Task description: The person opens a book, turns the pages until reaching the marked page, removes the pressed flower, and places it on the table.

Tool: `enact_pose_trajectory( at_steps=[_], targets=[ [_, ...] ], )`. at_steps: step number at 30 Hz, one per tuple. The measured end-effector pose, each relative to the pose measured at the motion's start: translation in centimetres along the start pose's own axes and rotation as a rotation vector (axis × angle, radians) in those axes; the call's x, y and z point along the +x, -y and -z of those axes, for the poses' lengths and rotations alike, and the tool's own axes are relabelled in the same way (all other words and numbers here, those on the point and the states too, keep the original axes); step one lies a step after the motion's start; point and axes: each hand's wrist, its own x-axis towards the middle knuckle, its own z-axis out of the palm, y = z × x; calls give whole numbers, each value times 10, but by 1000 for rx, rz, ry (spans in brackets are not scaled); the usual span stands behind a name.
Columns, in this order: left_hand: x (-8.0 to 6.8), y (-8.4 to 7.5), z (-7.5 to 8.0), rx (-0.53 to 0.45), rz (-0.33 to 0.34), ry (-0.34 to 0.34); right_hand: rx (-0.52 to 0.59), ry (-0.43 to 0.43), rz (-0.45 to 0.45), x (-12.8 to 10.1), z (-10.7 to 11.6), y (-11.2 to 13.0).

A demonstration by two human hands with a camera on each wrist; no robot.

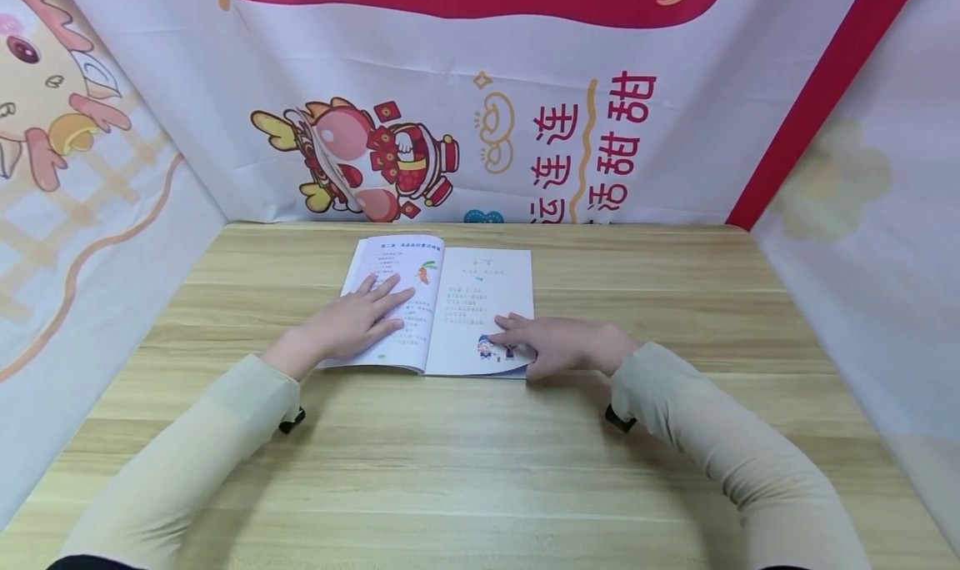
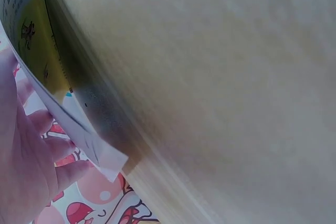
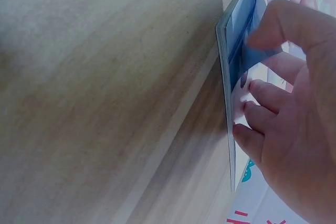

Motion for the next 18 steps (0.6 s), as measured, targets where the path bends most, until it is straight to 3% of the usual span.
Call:
enact_pose_trajectory(
  at_steps=[10, 18],
  targets=[
    [2, 1, -2, 4, 4, 8, -24, -34, -20, -2, 1, -3],
    [3, 2, -1, -4, 9, 16, -17, -145, 58, 3, 7, -9]
  ],
)
